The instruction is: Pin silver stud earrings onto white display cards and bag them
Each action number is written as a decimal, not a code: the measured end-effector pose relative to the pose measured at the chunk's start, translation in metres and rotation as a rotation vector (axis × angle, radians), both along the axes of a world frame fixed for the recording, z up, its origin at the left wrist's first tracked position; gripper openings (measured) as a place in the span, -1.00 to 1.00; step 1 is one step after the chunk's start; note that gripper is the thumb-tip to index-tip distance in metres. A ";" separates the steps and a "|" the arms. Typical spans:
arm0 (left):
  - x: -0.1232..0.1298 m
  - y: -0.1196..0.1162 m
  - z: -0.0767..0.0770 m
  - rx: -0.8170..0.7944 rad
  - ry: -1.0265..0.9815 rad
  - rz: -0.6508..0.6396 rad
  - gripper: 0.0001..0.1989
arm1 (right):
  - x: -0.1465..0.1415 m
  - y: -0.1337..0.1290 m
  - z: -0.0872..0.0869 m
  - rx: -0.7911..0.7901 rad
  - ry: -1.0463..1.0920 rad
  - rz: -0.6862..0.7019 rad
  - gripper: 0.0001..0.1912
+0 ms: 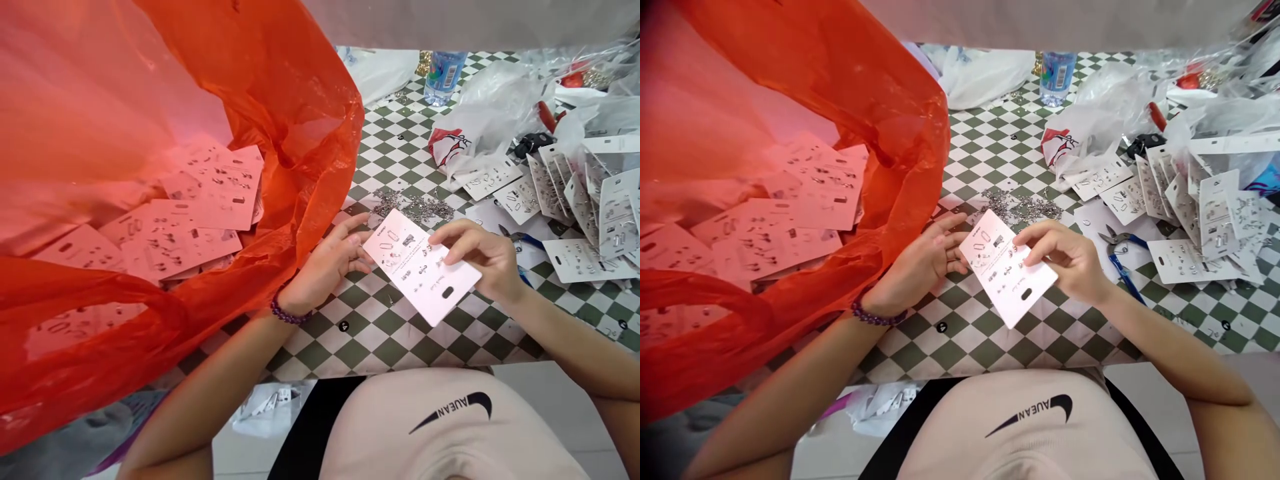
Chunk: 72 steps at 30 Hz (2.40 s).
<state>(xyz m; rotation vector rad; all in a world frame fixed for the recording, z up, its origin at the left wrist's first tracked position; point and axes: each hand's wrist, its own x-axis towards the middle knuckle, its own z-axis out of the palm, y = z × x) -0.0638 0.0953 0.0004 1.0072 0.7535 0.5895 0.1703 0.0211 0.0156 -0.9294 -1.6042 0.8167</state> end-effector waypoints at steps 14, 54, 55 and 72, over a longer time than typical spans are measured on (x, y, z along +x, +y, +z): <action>0.001 -0.010 -0.005 0.136 -0.094 0.082 -0.71 | 0.013 0.009 0.001 -0.387 -0.004 -0.382 -0.86; 0.011 -0.030 -0.019 0.386 0.040 0.007 -0.69 | -0.026 -0.008 0.006 -0.205 -0.416 -0.273 -0.89; 0.011 -0.031 -0.019 0.393 0.036 -0.009 -0.70 | -0.026 -0.008 0.005 -0.214 -0.424 -0.276 -0.88; 0.013 -0.041 -0.026 0.449 0.117 0.069 -0.75 | -0.038 -0.012 -0.013 -0.441 -0.170 -0.318 -0.75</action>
